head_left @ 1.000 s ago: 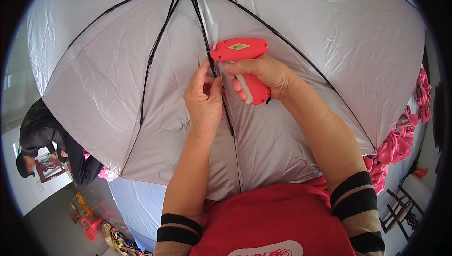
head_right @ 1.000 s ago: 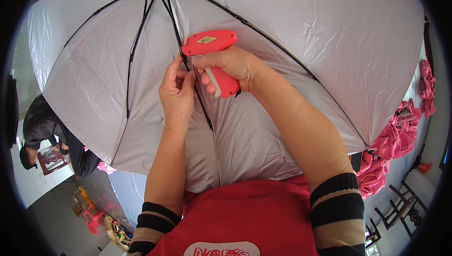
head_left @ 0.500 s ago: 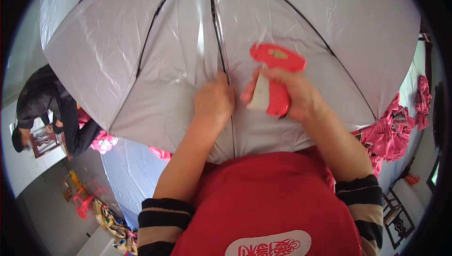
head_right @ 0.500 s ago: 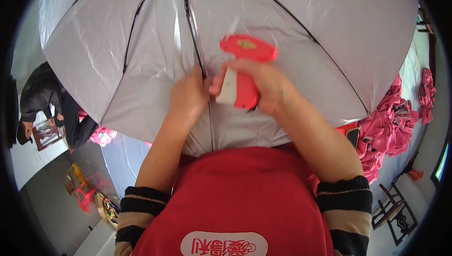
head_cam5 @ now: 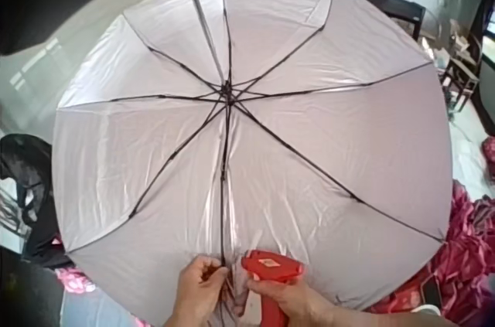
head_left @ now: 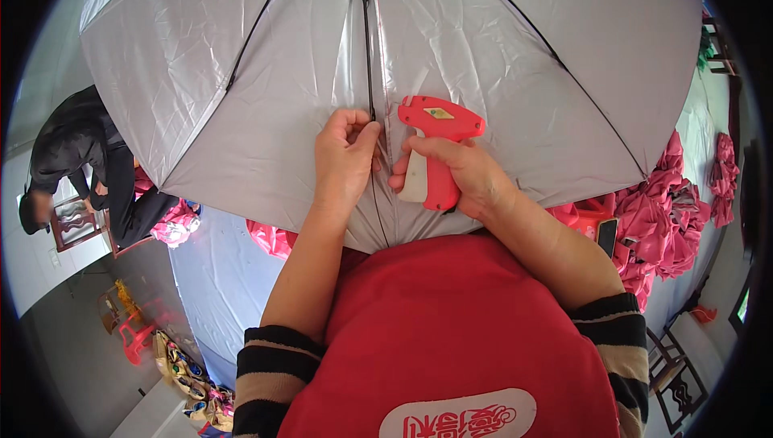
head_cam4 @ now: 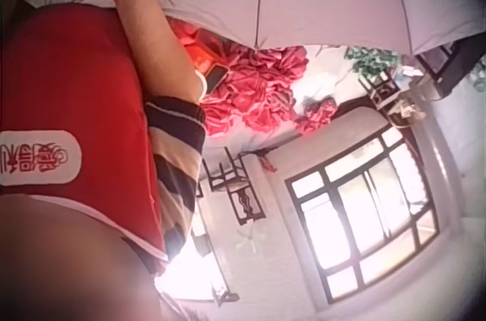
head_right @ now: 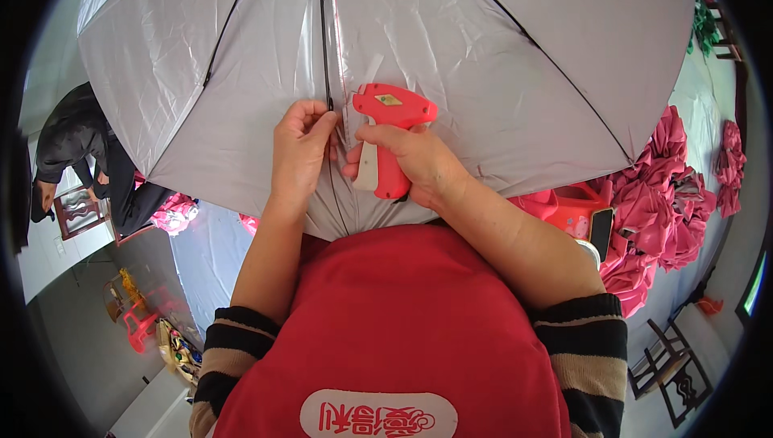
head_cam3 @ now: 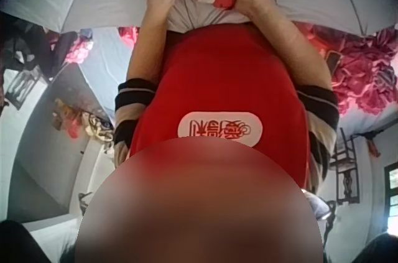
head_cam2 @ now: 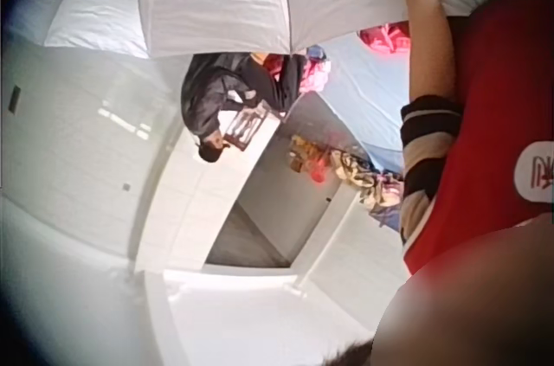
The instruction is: The recorder is assembling umbrellas by opening the frame, using a handheld tool to secure or scan the joints, and then folding the umbrella.
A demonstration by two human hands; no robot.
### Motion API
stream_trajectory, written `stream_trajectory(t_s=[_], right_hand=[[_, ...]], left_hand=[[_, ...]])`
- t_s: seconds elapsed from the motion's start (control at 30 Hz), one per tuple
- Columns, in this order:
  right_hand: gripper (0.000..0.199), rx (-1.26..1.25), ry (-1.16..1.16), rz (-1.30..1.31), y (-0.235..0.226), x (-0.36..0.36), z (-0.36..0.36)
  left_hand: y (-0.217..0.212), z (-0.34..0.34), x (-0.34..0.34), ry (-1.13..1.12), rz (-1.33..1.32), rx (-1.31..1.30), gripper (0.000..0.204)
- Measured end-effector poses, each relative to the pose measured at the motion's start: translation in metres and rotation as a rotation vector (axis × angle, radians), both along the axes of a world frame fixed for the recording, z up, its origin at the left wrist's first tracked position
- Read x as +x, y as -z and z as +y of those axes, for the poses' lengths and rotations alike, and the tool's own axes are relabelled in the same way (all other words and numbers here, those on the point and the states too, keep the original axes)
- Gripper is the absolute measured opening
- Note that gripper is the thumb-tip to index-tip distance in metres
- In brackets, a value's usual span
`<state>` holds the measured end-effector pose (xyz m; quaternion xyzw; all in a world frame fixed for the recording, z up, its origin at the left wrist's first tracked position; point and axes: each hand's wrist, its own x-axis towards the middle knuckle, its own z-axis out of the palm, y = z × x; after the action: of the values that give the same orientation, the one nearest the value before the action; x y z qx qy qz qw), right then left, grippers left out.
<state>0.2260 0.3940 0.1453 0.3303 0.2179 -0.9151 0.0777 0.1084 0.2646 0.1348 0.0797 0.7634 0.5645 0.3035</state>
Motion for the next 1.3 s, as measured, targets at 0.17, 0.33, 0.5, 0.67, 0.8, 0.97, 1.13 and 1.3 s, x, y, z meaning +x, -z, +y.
stream_trajectory(t_s=[0.17,0.33,0.5,0.67,0.8,0.97,1.13,1.3], right_hand=[[0.020,-0.040,-0.075,0.009,-0.003,-0.003,0.000],[0.017,-0.038,-0.146,0.040,0.004,-0.008,0.005],[0.017,-0.189,-0.189,0.172,0.020,-0.009,0.010],[0.017,-0.242,-0.211,0.212,0.025,-0.007,0.012],[0.014,-0.197,-0.195,0.162,0.017,-0.011,0.010],[0.015,-0.192,-0.157,0.098,0.010,-0.012,0.005],[0.019,0.091,-0.244,0.047,0.011,-0.015,0.002],[0.022,0.107,-0.194,0.100,-0.011,-0.012,0.021]], left_hand=[[-0.004,-0.004,-0.002,-0.034,-0.092,0.055,0.011],[-0.002,-0.005,-0.002,-0.038,-0.103,0.055,0.011],[-0.002,-0.005,-0.003,-0.032,-0.103,0.058,0.011],[-0.003,-0.005,-0.005,-0.063,-0.115,0.058,0.012],[-0.003,-0.004,-0.002,-0.066,-0.101,0.046,0.012],[-0.006,-0.005,0.002,-0.041,-0.102,0.067,0.012],[-0.008,-0.005,0.005,-0.037,-0.082,0.054,0.011],[-0.020,-0.014,-0.022,0.088,0.087,-0.110,0.024]])
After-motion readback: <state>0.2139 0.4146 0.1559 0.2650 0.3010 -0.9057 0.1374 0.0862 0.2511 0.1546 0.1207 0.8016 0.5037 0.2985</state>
